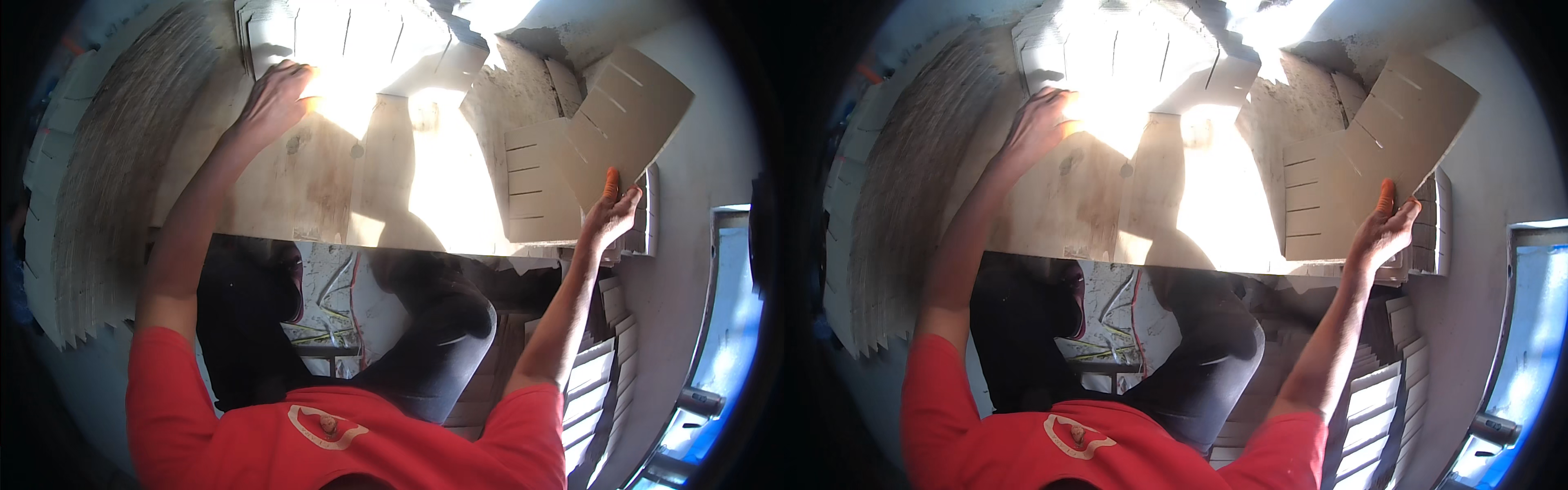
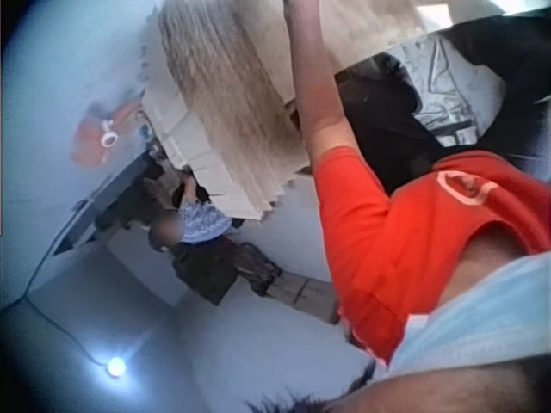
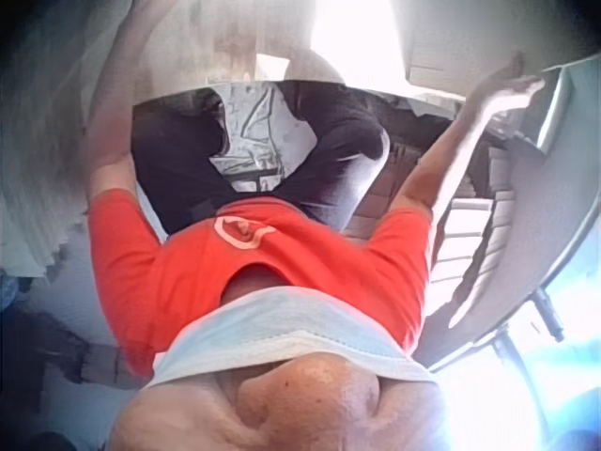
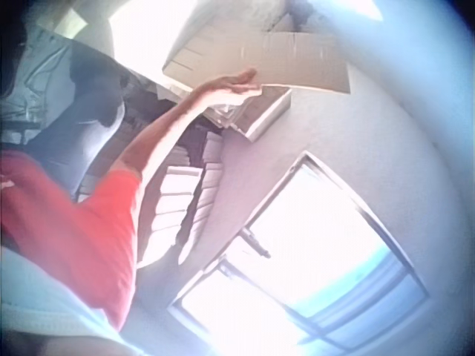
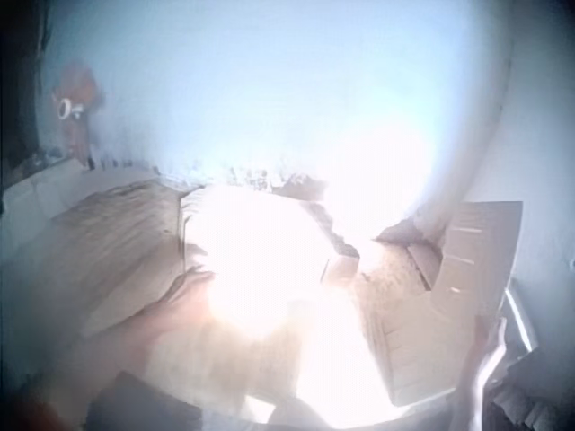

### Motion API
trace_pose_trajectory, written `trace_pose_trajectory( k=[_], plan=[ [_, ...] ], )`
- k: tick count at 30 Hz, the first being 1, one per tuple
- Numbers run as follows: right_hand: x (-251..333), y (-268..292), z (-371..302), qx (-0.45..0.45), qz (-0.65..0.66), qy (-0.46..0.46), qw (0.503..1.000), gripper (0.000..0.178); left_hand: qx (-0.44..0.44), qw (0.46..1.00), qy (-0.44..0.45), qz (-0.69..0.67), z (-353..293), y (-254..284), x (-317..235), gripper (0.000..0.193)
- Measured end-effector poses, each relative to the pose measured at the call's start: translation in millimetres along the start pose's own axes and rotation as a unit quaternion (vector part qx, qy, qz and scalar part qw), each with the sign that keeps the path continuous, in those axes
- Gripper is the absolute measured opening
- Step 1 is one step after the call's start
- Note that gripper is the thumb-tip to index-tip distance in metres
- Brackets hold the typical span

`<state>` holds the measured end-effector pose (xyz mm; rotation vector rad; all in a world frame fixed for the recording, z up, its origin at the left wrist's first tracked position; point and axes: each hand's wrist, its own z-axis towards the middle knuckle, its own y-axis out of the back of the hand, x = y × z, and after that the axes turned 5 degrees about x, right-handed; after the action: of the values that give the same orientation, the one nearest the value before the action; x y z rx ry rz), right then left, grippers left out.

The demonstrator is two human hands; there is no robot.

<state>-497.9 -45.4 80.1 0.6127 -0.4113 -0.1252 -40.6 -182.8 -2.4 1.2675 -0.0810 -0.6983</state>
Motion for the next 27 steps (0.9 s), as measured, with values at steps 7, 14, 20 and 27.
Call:
trace_pose_trajectory(
  k=[7, 14, 20, 27],
  plan=[
    [85.9, -49.1, -41.7, -0.023, 0.287, -0.02, 0.957, 0.037, -0.162, 0.979, -0.123, 0.019, 117.9, -57.0, -34.6, 0.02],
    [104.3, -81.5, -42.7, 0.043, 0.257, -0.004, 0.965, 0.034, 0.002, 0.995, -0.047, 0.087, 179.3, -77.8, -53.2, 0.051],
    [103.2, -86.8, -37.1, 0.043, 0.519, -0.129, 0.844, 0.029, 0.039, 0.993, -0.057, 0.1, 189.0, -78.3, -65.5, 0.019],
    [107.4, -81.6, -39.2, 0.043, 0.434, -0.043, 0.899, 0.038, -0.104, 0.97, -0.21, 0.068, 173.0, -88.7, -42.8, 0.006]
  ],
)
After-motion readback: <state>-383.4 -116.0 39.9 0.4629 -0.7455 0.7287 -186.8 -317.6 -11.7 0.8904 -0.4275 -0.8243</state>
